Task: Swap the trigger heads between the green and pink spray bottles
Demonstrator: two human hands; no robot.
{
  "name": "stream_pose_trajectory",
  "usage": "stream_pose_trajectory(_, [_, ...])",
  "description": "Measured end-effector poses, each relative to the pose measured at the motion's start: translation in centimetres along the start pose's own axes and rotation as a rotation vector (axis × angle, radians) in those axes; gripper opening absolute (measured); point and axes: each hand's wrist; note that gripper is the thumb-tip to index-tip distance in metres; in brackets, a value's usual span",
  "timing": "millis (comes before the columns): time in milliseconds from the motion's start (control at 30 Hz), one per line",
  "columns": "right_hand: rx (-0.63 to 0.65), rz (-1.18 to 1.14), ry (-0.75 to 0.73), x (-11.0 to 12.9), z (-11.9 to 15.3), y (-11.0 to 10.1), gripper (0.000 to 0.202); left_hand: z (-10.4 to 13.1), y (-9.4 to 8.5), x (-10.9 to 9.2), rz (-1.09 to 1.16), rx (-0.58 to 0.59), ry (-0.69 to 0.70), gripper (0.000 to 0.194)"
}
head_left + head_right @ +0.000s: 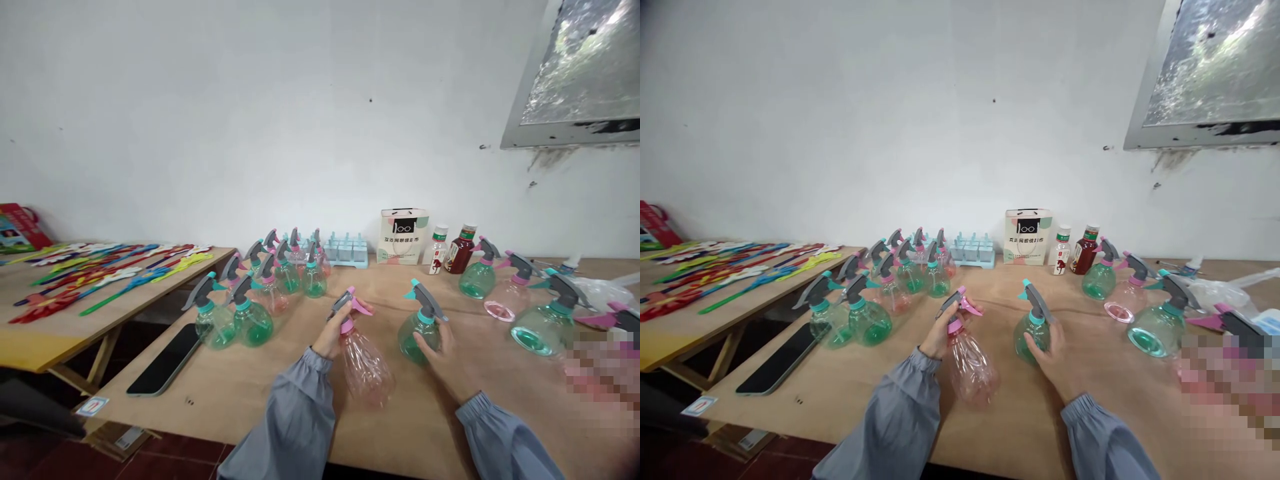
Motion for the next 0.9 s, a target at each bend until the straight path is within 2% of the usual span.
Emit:
stream_pose_trajectory(167, [-0.011, 0.005, -0.015, 0.0, 0.0, 0.1, 0.048, 0.1, 0.2, -0.3, -0.043, -0.072, -0.011, 0.043])
stream_pose_trajectory(367, [0.015, 0.0, -0.009, 0.1, 0.0, -0.1, 0.047, 0.6, 0.4, -0.5, -0.051, 0.183, -0.006, 0.038])
stream_pose_trajectory(433, [0.016, 0.009, -0.004, 0.0, 0.0, -0.2, 0.047, 0.6, 0.5, -0.5, -0.049, 0.224, 0.004, 0.042])
stream_pose_trajectory(700, [-0.017, -0.01, -0.016, 0.3, -0.2, -0.1, 0.045, 0.5, 0.7, -0.7, -0.25, 0.046, 0.046, 0.043])
stream_pose_trajectory(833, [-0.008, -0.031, 0.003, 0.4, -0.2, -0.1, 0.046, 0.9, 0.1, -2.0, -0.37, 0.012, 0.136, 0.033])
stream_pose_trajectory(900, [0.003, -0.039, 0.012, 0.5, -0.2, -0.2, 0.047, 1.0, -0.8, -3.1, -0.415, -0.054, 0.185, 0.035])
Point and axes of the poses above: each hand's wrist, its own z-axis away from the middle knuckle, its own y-axis out of the palm, x = y × z, and after that the axes turned 9 degrees about x, right-handed
